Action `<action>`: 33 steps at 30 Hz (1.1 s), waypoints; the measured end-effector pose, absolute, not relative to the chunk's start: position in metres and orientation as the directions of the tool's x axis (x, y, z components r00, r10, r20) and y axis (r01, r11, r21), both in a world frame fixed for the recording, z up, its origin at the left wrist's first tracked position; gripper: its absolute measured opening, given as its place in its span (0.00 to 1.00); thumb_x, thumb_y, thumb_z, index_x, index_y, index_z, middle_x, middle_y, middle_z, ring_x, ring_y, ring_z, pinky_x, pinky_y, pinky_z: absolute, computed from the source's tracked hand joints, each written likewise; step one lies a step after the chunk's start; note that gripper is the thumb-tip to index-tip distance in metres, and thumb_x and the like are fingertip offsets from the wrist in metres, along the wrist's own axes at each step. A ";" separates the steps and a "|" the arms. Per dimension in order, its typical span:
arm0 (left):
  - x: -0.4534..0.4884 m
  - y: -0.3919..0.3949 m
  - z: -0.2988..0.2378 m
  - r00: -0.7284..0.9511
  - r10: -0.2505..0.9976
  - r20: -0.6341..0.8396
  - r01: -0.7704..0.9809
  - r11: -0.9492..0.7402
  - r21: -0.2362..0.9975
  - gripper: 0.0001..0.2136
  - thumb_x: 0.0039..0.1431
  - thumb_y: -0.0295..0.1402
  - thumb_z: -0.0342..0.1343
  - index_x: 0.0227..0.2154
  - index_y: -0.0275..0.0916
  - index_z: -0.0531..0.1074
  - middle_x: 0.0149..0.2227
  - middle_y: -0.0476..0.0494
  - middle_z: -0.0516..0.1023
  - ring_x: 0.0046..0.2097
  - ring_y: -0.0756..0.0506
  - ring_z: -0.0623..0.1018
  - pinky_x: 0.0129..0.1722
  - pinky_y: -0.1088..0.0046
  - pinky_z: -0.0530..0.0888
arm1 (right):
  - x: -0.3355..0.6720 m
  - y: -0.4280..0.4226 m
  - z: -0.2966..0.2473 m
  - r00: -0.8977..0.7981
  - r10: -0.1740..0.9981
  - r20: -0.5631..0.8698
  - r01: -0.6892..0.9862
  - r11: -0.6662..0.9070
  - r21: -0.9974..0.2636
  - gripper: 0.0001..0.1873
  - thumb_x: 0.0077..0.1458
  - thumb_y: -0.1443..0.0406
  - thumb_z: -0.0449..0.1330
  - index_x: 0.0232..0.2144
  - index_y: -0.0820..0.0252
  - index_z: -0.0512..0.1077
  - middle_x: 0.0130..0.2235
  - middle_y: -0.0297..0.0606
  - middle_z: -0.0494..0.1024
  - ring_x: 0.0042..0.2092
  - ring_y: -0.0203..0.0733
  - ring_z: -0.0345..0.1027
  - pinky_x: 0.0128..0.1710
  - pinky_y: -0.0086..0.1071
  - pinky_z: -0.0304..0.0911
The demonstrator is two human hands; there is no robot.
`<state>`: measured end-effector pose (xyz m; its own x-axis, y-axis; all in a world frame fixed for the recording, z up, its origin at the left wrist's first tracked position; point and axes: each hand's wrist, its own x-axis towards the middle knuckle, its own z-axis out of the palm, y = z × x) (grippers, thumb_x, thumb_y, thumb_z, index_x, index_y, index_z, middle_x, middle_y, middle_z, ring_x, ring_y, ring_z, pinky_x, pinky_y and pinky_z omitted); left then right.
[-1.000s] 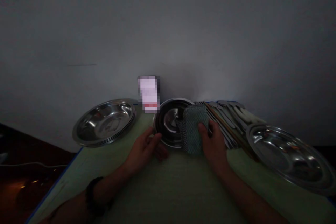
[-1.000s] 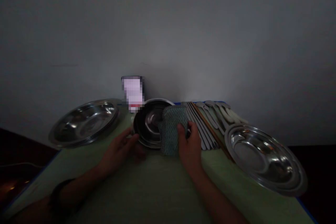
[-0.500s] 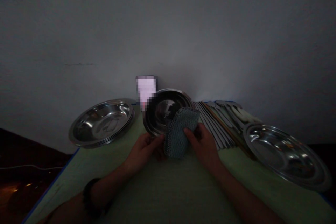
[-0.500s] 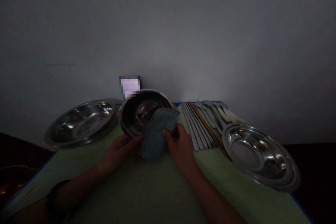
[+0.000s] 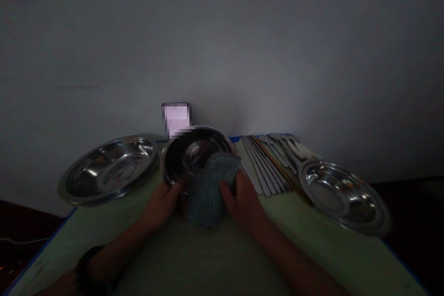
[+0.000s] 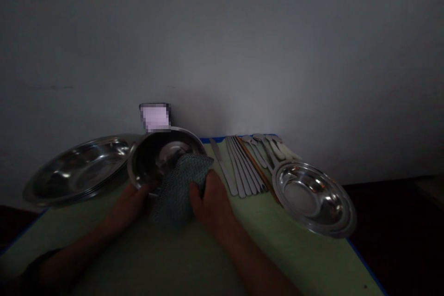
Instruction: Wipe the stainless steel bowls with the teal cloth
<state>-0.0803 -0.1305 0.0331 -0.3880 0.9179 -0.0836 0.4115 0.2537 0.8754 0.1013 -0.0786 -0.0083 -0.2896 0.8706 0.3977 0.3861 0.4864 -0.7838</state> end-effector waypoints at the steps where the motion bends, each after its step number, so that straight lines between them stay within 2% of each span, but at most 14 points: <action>1: -0.080 -0.130 0.034 -0.411 0.904 -0.118 0.391 0.292 0.873 0.15 0.48 0.46 0.49 0.23 0.40 0.69 0.15 0.48 0.72 0.20 0.43 0.74 0.21 0.70 0.68 | 0.102 -0.075 -0.008 -0.314 0.834 0.453 0.403 0.549 -0.732 0.17 0.58 0.59 0.49 0.44 0.65 0.65 0.41 0.50 0.73 0.44 0.49 0.67 0.46 0.46 0.64; 3: -0.079 -0.128 0.034 -0.440 0.883 -0.160 0.376 0.343 0.861 0.15 0.47 0.48 0.48 0.22 0.40 0.68 0.15 0.48 0.73 0.21 0.43 0.74 0.21 0.70 0.69 | 0.104 -0.067 -0.007 -0.364 0.763 0.534 0.426 0.647 -0.633 0.20 0.58 0.60 0.49 0.48 0.70 0.64 0.47 0.55 0.71 0.51 0.51 0.64 0.52 0.48 0.61; 5: -0.079 -0.127 0.032 -0.395 0.902 -0.175 0.401 0.341 0.850 0.16 0.47 0.48 0.47 0.19 0.41 0.68 0.15 0.48 0.73 0.20 0.44 0.73 0.21 0.71 0.68 | 0.106 -0.060 -0.007 -0.404 0.745 0.531 0.461 0.667 -0.586 0.23 0.59 0.61 0.49 0.50 0.73 0.64 0.51 0.57 0.69 0.55 0.52 0.60 0.58 0.48 0.56; 9: -0.077 -0.125 0.028 -0.268 0.942 -0.200 0.459 0.308 0.833 0.19 0.48 0.49 0.46 0.13 0.42 0.66 0.13 0.47 0.71 0.19 0.46 0.73 0.21 0.72 0.69 | 0.105 -0.054 -0.011 -0.419 0.822 0.386 0.592 0.569 -0.570 0.26 0.59 0.60 0.49 0.52 0.77 0.64 0.56 0.59 0.67 0.60 0.54 0.56 0.62 0.47 0.50; 14: -0.073 -0.126 0.030 -0.257 0.951 -0.173 0.495 0.283 0.822 0.19 0.50 0.48 0.45 0.13 0.42 0.66 0.13 0.48 0.71 0.18 0.47 0.72 0.21 0.73 0.68 | 0.097 -0.061 -0.011 -0.343 0.896 0.282 0.742 0.442 -0.504 0.33 0.59 0.60 0.47 0.55 0.90 0.59 0.60 0.70 0.59 0.64 0.61 0.50 0.63 0.49 0.46; 17: -0.072 -0.125 0.031 -0.258 0.951 -0.170 0.504 0.283 0.816 0.18 0.50 0.47 0.45 0.13 0.42 0.65 0.14 0.48 0.72 0.19 0.47 0.72 0.21 0.72 0.69 | 0.095 -0.063 -0.009 -0.326 0.909 0.259 0.774 0.414 -0.479 0.33 0.58 0.60 0.46 0.53 0.91 0.61 0.60 0.73 0.57 0.65 0.64 0.46 0.63 0.51 0.42; 22: -0.071 -0.123 0.031 -0.211 0.958 -0.194 0.511 0.278 0.814 0.20 0.52 0.47 0.45 0.13 0.41 0.67 0.15 0.47 0.73 0.20 0.47 0.72 0.22 0.73 0.70 | 0.096 -0.057 -0.011 -0.313 0.905 0.288 0.767 0.420 -0.485 0.32 0.57 0.60 0.48 0.51 0.89 0.64 0.60 0.72 0.58 0.65 0.62 0.47 0.64 0.50 0.42; 25: -0.072 -0.123 0.030 -0.198 0.958 -0.205 0.507 0.280 0.815 0.21 0.53 0.47 0.44 0.13 0.40 0.68 0.16 0.46 0.74 0.20 0.48 0.72 0.23 0.74 0.69 | 0.098 -0.053 -0.013 -0.318 0.871 0.376 0.737 0.476 -0.480 0.31 0.57 0.61 0.48 0.52 0.89 0.63 0.59 0.71 0.60 0.65 0.61 0.47 0.64 0.51 0.41; 27: -0.073 -0.124 0.028 -0.204 0.956 -0.211 0.488 0.286 0.825 0.21 0.54 0.47 0.44 0.14 0.39 0.68 0.16 0.47 0.74 0.20 0.49 0.72 0.22 0.74 0.69 | 0.099 -0.051 -0.014 -0.315 0.832 0.456 0.687 0.531 -0.495 0.29 0.56 0.62 0.48 0.51 0.86 0.63 0.58 0.68 0.62 0.64 0.60 0.47 0.63 0.52 0.43; 30: -0.074 -0.126 0.026 -0.207 0.958 -0.197 0.467 0.274 0.841 0.20 0.54 0.47 0.44 0.15 0.40 0.67 0.16 0.47 0.73 0.20 0.49 0.72 0.22 0.74 0.69 | 0.100 -0.052 -0.014 -0.299 0.776 0.555 0.551 0.616 -0.563 0.23 0.57 0.62 0.48 0.50 0.76 0.64 0.54 0.60 0.67 0.60 0.54 0.55 0.60 0.49 0.52; 33: -0.074 -0.129 0.025 -0.196 0.964 -0.179 0.457 0.251 0.853 0.18 0.53 0.46 0.45 0.16 0.40 0.66 0.17 0.48 0.73 0.21 0.48 0.72 0.23 0.73 0.69 | 0.101 -0.057 -0.014 -0.235 0.789 0.568 0.438 0.607 -0.663 0.16 0.58 0.61 0.49 0.45 0.65 0.64 0.44 0.50 0.70 0.49 0.49 0.63 0.51 0.46 0.62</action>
<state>-0.0738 -0.1287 0.0253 -0.1957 0.9641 -0.1793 0.4568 0.2514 0.8533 0.1012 -0.0566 -0.0145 -0.2350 0.7891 0.5675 0.4376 0.6073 -0.6631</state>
